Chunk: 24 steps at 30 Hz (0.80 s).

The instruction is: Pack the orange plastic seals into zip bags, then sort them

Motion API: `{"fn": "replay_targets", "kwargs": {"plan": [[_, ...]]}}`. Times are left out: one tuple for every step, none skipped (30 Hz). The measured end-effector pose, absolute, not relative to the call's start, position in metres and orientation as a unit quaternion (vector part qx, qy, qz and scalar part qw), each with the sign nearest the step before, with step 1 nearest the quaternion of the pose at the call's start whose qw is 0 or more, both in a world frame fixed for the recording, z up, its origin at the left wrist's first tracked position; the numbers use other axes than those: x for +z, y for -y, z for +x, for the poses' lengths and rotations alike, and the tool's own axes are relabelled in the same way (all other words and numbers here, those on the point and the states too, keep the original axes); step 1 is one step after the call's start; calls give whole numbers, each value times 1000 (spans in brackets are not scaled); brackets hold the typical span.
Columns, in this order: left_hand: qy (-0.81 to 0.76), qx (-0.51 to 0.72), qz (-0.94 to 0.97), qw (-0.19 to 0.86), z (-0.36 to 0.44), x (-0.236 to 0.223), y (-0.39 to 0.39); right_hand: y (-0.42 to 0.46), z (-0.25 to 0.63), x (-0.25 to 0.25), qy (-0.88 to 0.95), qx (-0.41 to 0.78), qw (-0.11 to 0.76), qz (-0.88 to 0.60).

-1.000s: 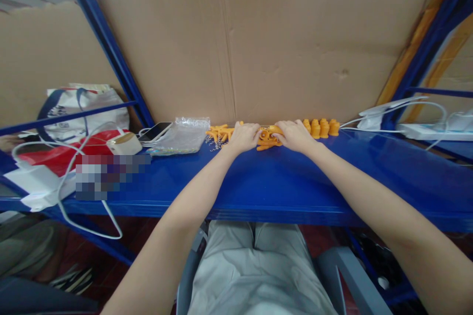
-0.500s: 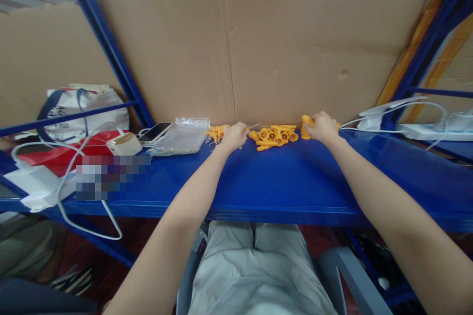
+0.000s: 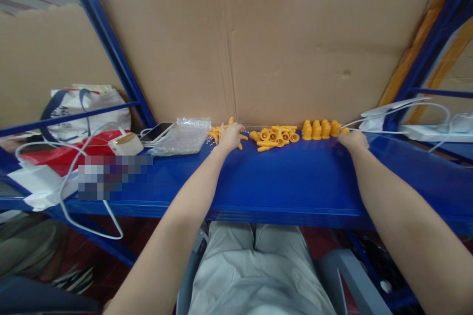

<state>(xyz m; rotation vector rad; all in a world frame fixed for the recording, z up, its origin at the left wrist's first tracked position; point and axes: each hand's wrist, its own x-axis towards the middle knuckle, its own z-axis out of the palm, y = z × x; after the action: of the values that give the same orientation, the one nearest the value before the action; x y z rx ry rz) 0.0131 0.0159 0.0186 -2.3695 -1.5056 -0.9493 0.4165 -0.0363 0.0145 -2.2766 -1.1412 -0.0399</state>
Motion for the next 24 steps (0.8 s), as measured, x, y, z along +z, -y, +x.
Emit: {"fn": "replay_targets", "kwargs": {"plan": [[492, -319, -806, 81, 11, 17, -19, 38, 415, 15, 413, 7, 289, -864], [475, -320, -817, 73, 10, 16, -23, 38, 414, 15, 394, 28, 285, -873], [456, -321, -827, 66, 7, 14, -26, 39, 412, 16, 379, 44, 281, -881], [442, -324, -835, 62, 5, 13, -30, 39, 410, 17, 385, 46, 278, -879], [434, -325, -838, 61, 2, 11, -34, 39, 409, 18, 392, 42, 275, -877], [434, -325, -838, 59, 0, 8, -37, 38, 408, 18, 396, 37, 272, -876], [441, -322, -836, 57, -3, 6, -40, 37, 408, 18, 397, 33, 269, -877], [452, -316, -833, 53, -5, 5, -43, 36, 407, 17, 398, 31, 266, -878], [463, -307, -830, 47, -7, 3, -44, 35, 408, 16, 399, 30, 264, -877], [474, -296, -829, 40, -8, 1, -46, 33, 408, 15, 401, 28, 265, -877], [483, -285, -827, 33, -9, 0, -46, 32, 409, 14, 404, 26, 266, -875], [491, -276, -826, 27, -9, 0, -46, 31, 410, 13, 408, 23, 269, -872], [495, -270, -825, 21, -8, -1, -46, 30, 411, 12, 413, 17, 271, -870], [497, -267, -825, 15, -7, -1, -45, 29, 412, 11, 416, 11, 272, -867], [495, -268, -826, 10, -6, 0, -44, 28, 414, 10, 417, 5, 272, -867], [491, -272, -828, 5, -4, 0, -43, 27, 415, 9, 415, 1, 270, -869], [485, -275, -830, 3, -3, 1, -42, 26, 416, 8, 413, 1, 267, -870], [478, -277, -834, 2, -1, 1, -41, 26, 417, 7, 412, 5, 263, -872], [472, -276, -837, 5, 0, 1, -39, 25, 418, 6, 413, 10, 259, -873], [469, -273, -840, 11, 1, 1, -39, 25, 418, 6, 417, 14, 256, -872], [466, -269, -843, 19, 2, 1, -38, 25, 418, 6, 425, 16, 256, -868], [464, -268, -844, 28, 2, 1, -38, 25, 418, 6, 434, 16, 258, -863], [462, -269, -844, 38, 3, 0, -38, 25, 417, 6, 442, 14, 260, -858], [461, -274, -843, 47, 3, -1, -38, 25, 416, 7, 450, 11, 260, -854]]}}
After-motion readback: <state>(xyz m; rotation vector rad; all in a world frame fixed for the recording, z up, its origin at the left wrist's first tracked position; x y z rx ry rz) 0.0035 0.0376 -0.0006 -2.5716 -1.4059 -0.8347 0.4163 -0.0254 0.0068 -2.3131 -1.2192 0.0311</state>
